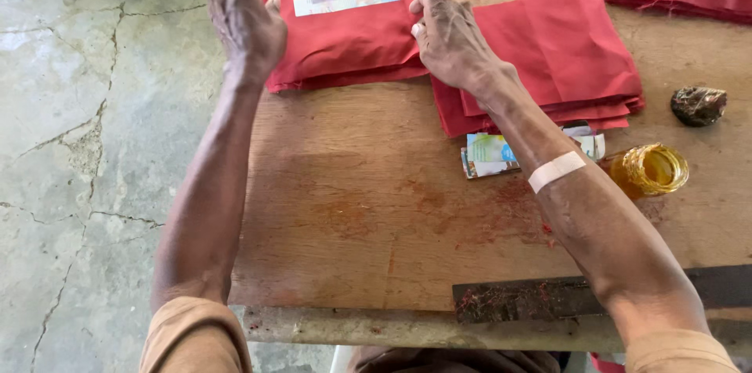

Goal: The person applies adhesive labels to red fabric pouches by picking up a pre-printed label from a metal strip, applying orange liquid adhesive with their finger, and pressing the label onto the center of each pouch.

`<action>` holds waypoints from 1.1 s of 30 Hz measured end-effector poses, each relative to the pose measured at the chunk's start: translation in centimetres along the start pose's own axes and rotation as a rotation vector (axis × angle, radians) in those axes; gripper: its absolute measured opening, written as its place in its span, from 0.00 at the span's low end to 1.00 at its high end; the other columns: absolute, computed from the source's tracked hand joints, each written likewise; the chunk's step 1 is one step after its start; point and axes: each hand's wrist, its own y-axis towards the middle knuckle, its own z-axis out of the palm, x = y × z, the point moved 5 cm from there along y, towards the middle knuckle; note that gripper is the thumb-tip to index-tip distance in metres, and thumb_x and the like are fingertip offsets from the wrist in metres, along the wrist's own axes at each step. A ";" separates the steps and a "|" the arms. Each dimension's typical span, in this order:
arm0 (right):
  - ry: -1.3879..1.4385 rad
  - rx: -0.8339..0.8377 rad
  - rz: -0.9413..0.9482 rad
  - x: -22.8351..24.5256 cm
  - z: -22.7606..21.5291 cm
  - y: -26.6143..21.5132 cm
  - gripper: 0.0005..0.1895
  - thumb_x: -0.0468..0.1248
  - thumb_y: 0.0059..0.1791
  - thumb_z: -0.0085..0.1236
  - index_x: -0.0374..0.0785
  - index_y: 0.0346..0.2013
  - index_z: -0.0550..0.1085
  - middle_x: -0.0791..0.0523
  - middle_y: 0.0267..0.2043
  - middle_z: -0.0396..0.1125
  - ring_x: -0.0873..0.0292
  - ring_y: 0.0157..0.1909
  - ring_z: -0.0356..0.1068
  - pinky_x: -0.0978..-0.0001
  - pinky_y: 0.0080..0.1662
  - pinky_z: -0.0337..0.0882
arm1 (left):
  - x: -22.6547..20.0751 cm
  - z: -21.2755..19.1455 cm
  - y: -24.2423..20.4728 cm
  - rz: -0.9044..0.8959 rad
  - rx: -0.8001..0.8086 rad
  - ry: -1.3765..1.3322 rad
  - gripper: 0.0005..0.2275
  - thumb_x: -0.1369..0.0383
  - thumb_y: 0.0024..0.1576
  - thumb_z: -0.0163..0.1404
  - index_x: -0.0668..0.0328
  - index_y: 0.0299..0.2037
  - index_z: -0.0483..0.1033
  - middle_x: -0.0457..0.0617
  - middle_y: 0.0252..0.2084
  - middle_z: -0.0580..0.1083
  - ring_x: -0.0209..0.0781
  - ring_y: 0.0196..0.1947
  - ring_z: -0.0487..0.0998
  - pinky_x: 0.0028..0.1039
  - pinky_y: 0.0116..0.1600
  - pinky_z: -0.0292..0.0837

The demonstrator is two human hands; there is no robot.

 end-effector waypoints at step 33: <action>0.229 -0.005 0.543 15.0 -13.0 -27.0 0.40 0.34 0.50 0.56 0.41 0.76 0.53 0.54 0.44 0.79 0.60 0.43 0.80 0.70 0.48 0.80 | -29.9 -5.4 -14.9 0.698 0.589 -0.562 0.15 0.80 0.46 0.58 0.63 0.44 0.81 0.56 0.38 0.78 0.54 0.41 0.77 0.42 0.47 0.74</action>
